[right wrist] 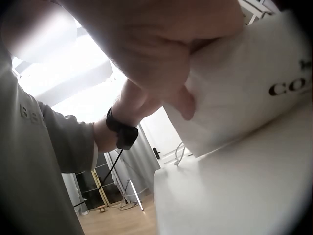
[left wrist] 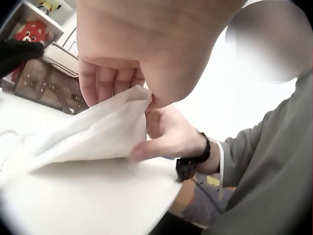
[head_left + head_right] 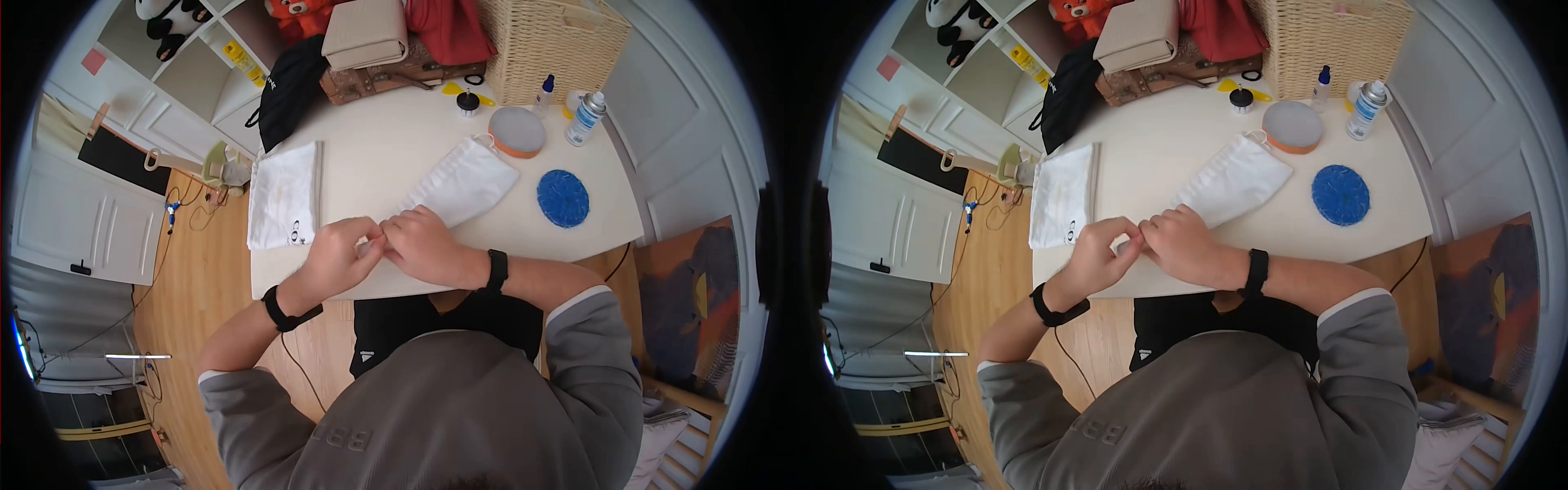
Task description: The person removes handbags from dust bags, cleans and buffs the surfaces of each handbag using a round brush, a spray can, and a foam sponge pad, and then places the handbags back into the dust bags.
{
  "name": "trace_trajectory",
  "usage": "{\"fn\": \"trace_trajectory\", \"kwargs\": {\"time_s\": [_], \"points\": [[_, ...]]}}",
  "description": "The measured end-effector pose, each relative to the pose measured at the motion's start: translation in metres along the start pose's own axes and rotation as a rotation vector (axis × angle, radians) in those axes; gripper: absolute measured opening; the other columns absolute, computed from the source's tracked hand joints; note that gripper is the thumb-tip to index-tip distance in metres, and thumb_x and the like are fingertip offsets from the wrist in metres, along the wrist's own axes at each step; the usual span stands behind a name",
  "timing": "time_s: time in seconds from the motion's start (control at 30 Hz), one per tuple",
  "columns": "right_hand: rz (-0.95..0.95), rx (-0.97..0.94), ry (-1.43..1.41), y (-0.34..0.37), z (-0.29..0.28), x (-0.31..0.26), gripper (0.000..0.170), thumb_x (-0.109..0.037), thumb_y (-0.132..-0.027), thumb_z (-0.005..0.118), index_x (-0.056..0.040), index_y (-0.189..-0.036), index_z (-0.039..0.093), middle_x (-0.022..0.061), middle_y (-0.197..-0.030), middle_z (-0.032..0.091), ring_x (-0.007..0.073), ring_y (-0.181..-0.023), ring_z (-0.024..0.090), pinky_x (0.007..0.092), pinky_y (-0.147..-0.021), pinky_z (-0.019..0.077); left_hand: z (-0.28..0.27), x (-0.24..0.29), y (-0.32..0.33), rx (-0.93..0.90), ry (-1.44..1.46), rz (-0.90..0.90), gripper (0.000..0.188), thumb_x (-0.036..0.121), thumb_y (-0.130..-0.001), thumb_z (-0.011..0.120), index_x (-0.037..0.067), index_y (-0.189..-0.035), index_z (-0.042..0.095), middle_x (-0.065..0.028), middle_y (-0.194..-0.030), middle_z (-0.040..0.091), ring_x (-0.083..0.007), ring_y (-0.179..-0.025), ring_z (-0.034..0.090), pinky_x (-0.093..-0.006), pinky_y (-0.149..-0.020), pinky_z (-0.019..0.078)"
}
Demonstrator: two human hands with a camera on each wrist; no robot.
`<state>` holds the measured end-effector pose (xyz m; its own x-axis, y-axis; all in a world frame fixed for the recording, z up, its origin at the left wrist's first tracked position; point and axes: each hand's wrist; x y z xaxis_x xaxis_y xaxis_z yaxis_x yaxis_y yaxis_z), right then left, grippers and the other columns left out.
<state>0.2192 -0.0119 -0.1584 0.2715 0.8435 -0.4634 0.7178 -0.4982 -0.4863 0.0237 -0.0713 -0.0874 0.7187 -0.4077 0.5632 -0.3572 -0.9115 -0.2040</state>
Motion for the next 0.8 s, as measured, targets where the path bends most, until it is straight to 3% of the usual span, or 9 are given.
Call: {"fn": "trace_trajectory", "kwargs": {"time_s": [0.03,0.17,0.27,0.33,0.37,0.5,0.7,0.77,0.8], "points": [[0.064,0.042,-0.070,-0.004,-0.002,0.000,0.023,-0.018,-0.084,0.081,-0.0017,-0.087,0.065,0.0135,-0.085,0.070,0.0319,-0.082,0.068,0.0458,-0.073,0.0489,0.001,0.003,-0.003,0.038,0.199,-0.129,0.013,0.009,-0.090,0.078,0.001,-0.097,0.070,-0.0076,-0.083,0.070,-0.0186,-0.080,0.069,-0.0321,-0.072,0.0541],[0.178,0.128,-0.295,0.001,-0.034,0.008,0.014,-0.009,-0.083,0.078,0.0006,-0.085,0.068,0.0167,-0.079,0.068,0.0362,-0.072,0.065,0.0465,-0.068,0.0490,0.004,0.002,-0.012,0.174,0.457,-0.031,0.017,0.013,-0.094,0.078,-0.001,-0.101,0.072,-0.0112,-0.097,0.075,-0.0214,-0.097,0.072,-0.0340,-0.088,0.0559],[0.162,0.335,-0.469,0.018,-0.050,0.011,0.008,-0.005,-0.088,0.074,0.0025,-0.091,0.071,0.0167,-0.080,0.068,0.0331,-0.071,0.066,0.0424,-0.066,0.0489,0.002,-0.011,-0.012,-0.148,0.507,-0.230,0.025,0.009,-0.093,0.078,-0.002,-0.114,0.071,-0.0104,-0.103,0.074,-0.0168,-0.101,0.068,-0.0337,-0.092,0.0542],[0.322,0.372,-0.608,0.035,-0.060,0.014,0.011,-0.006,-0.094,0.072,0.0051,-0.094,0.072,0.0151,-0.080,0.067,0.0232,-0.069,0.062,0.0360,-0.065,0.0477,0.013,-0.041,-0.019,-0.290,0.435,-0.069,0.035,0.007,-0.093,0.077,-0.002,-0.125,0.067,-0.0083,-0.101,0.073,-0.0148,-0.098,0.067,-0.0328,-0.090,0.0538],[0.430,0.281,-0.551,0.045,-0.073,0.016,0.020,-0.011,-0.101,0.070,0.0069,-0.092,0.069,0.0110,-0.076,0.065,0.0128,-0.070,0.056,0.0326,-0.064,0.0465,0.014,-0.042,-0.027,-0.354,0.497,-0.176,0.034,0.005,-0.096,0.075,-0.002,-0.128,0.066,-0.0004,-0.099,0.069,-0.0087,-0.100,0.064,-0.0281,-0.088,0.0522],[0.609,0.393,-0.596,0.065,-0.086,0.043,0.033,-0.019,-0.109,0.061,0.0093,-0.093,0.066,0.0072,-0.070,0.064,0.0077,-0.069,0.053,0.0325,-0.063,0.0472,0.047,-0.054,-0.071,-0.180,0.718,-0.290,0.025,0.011,-0.103,0.070,-0.001,-0.125,0.066,0.0005,-0.098,0.069,-0.0060,-0.089,0.062,-0.0253,-0.080,0.0514],[0.893,0.339,-0.496,0.067,-0.112,0.109,0.040,-0.028,-0.110,0.055,0.0086,-0.100,0.066,0.0138,-0.077,0.070,0.0195,-0.070,0.067,0.0360,-0.067,0.0540,0.085,-0.028,-0.166,0.021,0.680,-0.177,0.032,0.023,-0.110,0.061,-0.003,-0.129,0.060,-0.0004,-0.101,0.070,-0.0073,-0.088,0.064,-0.0236,-0.078,0.0521],[1.007,0.298,-0.466,0.066,-0.122,0.107,0.035,-0.026,-0.109,0.057,0.0075,-0.104,0.067,0.0161,-0.079,0.072,0.0245,-0.072,0.071,0.0376,-0.069,0.0558,0.105,-0.037,-0.184,0.039,0.625,-0.341,0.036,0.023,-0.108,0.063,-0.004,-0.131,0.059,-0.0177,-0.112,0.071,-0.0207,-0.096,0.071,-0.0359,-0.087,0.0576],[0.927,0.210,-0.109,0.068,-0.126,0.100,0.031,-0.024,-0.105,0.061,0.0058,-0.110,0.066,0.0172,-0.078,0.072,0.0295,-0.071,0.072,0.0407,-0.069,0.0568,0.108,-0.038,-0.183,0.040,0.625,-0.338,0.036,0.023,-0.108,0.063,-0.004,-0.131,0.059,-0.0177,-0.112,0.071,-0.0207,-0.096,0.071,-0.0359,-0.087,0.0576]]}}
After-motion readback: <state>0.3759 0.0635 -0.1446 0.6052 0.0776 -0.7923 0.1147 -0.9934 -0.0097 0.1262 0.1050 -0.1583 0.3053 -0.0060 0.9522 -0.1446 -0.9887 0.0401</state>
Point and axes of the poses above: each hand's wrist, its own y-axis away from the middle knuckle, its own z-axis out of the palm, x = y × z
